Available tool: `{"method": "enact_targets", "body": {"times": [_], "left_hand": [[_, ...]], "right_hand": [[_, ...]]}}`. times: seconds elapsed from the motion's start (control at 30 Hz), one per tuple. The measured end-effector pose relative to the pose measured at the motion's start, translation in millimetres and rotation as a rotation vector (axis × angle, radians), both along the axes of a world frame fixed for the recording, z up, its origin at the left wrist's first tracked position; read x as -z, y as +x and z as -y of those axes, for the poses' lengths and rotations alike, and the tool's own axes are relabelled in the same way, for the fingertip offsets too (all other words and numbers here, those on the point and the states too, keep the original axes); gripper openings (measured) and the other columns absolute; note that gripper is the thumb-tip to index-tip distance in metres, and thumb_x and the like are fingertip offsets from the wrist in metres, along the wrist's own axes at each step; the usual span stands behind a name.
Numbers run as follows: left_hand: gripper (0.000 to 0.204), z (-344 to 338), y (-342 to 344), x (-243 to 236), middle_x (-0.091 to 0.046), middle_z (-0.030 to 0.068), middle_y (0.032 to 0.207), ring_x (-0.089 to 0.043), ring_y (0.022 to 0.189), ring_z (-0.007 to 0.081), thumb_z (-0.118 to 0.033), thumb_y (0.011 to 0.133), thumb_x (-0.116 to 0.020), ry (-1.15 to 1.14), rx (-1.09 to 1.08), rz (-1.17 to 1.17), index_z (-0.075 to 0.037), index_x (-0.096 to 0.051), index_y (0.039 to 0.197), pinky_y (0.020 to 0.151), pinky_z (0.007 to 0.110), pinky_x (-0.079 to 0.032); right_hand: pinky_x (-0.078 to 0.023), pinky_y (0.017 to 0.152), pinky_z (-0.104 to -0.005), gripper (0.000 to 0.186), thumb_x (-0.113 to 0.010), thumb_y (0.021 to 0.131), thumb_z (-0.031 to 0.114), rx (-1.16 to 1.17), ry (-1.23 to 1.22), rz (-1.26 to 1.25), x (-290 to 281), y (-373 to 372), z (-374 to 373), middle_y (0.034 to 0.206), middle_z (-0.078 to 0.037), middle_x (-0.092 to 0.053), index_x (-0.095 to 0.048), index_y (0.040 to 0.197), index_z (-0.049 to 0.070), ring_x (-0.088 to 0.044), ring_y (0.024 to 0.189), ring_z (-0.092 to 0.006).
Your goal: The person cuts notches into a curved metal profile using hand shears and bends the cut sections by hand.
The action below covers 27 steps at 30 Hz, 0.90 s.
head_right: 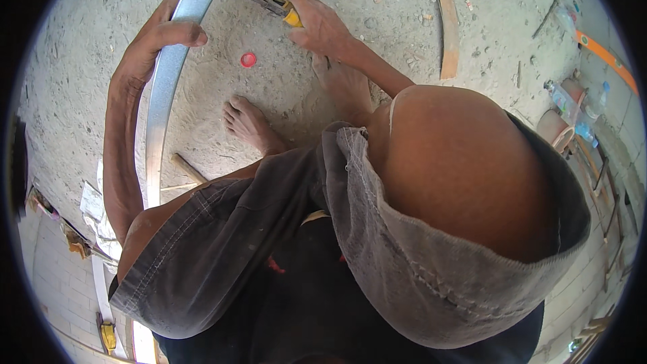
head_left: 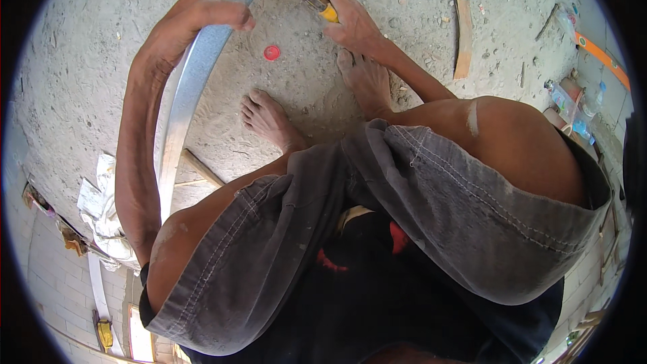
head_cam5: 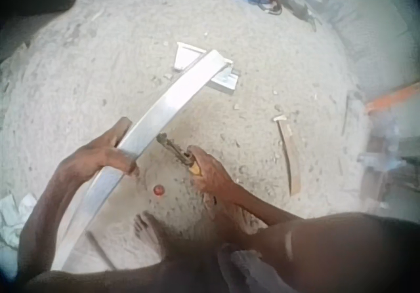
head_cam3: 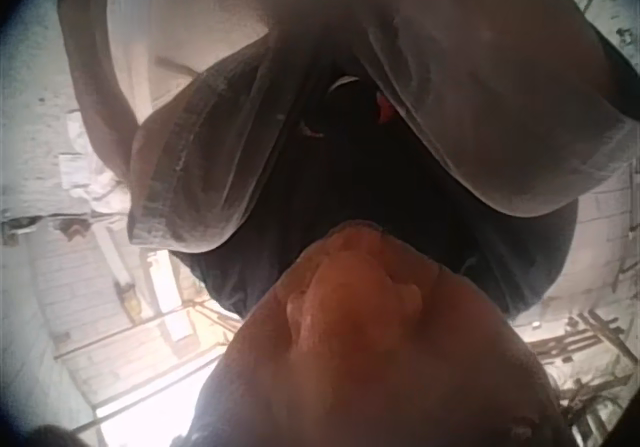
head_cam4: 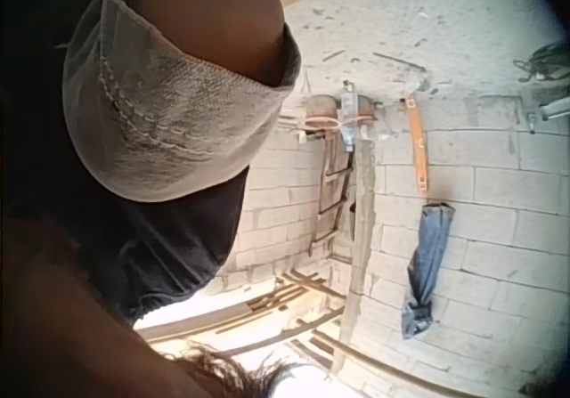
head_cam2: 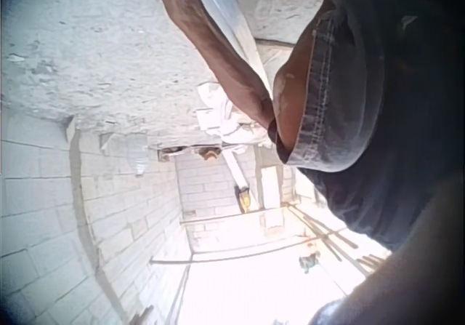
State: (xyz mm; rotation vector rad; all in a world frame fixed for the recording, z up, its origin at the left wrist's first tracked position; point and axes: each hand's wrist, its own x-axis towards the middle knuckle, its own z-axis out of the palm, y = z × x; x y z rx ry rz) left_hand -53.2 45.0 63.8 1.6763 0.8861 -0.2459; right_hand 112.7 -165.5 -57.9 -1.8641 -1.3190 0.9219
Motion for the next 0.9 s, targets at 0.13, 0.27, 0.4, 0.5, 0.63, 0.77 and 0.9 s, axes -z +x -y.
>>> {"method": "enact_targets", "body": {"times": [0.13,0.27,0.4,0.5,0.63,0.77,0.9], "left_hand": [[0.093,4,-10,6,-0.060,0.0164,0.098,-0.055,0.099,0.0311,-0.038,0.050,-0.068,0.165,-0.038,-0.143,-0.011,-0.047,0.136,0.089,0.044,-0.040],[0.081,10,-24,-11,-0.061,0.0217,0.100,-0.061,0.091,0.0350,-0.039,0.053,-0.070,0.287,0.041,-0.180,-0.003,-0.048,0.122,0.079,0.047,-0.047],[0.077,13,-19,-12,-0.063,0.0221,0.094,-0.064,0.084,0.0346,-0.034,0.054,-0.069,0.356,0.125,-0.304,-0.007,-0.046,0.122,0.074,0.045,-0.049],[0.077,19,-21,-20,-0.063,0.0231,0.093,-0.064,0.082,0.0348,-0.034,0.054,-0.069,0.384,0.174,-0.299,-0.007,-0.044,0.122,0.072,0.046,-0.050],[0.079,23,-14,-29,-0.063,0.0240,0.094,-0.064,0.081,0.0357,-0.034,0.054,-0.069,0.358,0.193,-0.307,-0.007,-0.043,0.124,0.071,0.047,-0.050],[0.080,27,-19,-29,-0.062,0.0242,0.095,-0.064,0.081,0.0362,-0.034,0.054,-0.070,0.360,0.194,-0.287,-0.007,-0.042,0.125,0.071,0.047,-0.050],[0.079,25,-23,-26,-0.057,0.0144,0.089,-0.058,0.079,0.0301,-0.027,0.054,-0.062,0.312,0.171,-0.278,-0.017,-0.040,0.129,0.071,0.046,-0.046]], "right_hand": [[-0.044,0.089,-0.0474,0.057,-0.058,0.071,0.013,-0.020,-0.035,0.039,2,0,-4,0.114,-0.023,-0.056,-0.041,0.125,0.002,-0.055,0.102,-0.0435],[-0.044,0.088,-0.0471,0.056,-0.058,0.072,0.012,-0.038,0.046,0.164,-2,0,-1,0.113,-0.023,-0.056,-0.040,0.124,0.001,-0.055,0.101,-0.0436],[-0.045,0.084,-0.0465,0.057,-0.057,0.073,0.010,-0.023,-0.005,0.082,-11,-1,-9,0.106,-0.025,-0.058,-0.039,0.126,0.001,-0.056,0.095,-0.0438],[-0.045,0.081,-0.0464,0.057,-0.057,0.072,0.009,0.102,-0.087,-0.079,-14,-11,-6,0.101,-0.025,-0.059,-0.040,0.126,0.002,-0.057,0.092,-0.0440],[-0.046,0.078,-0.0465,0.056,-0.059,0.070,0.008,0.155,0.062,-0.056,-7,-8,-5,0.097,-0.026,-0.060,-0.043,0.123,0.005,-0.058,0.090,-0.0444],[-0.047,0.078,-0.0467,0.055,-0.061,0.070,0.010,0.144,0.029,-0.113,-6,-8,-5,0.098,-0.026,-0.061,-0.044,0.122,0.006,-0.059,0.090,-0.0441],[-0.047,0.079,-0.0441,0.053,-0.061,0.069,0.009,0.117,-0.004,-0.136,-2,-7,-4,0.097,-0.024,-0.061,-0.048,0.119,0.005,-0.060,0.089,-0.0422]]}}
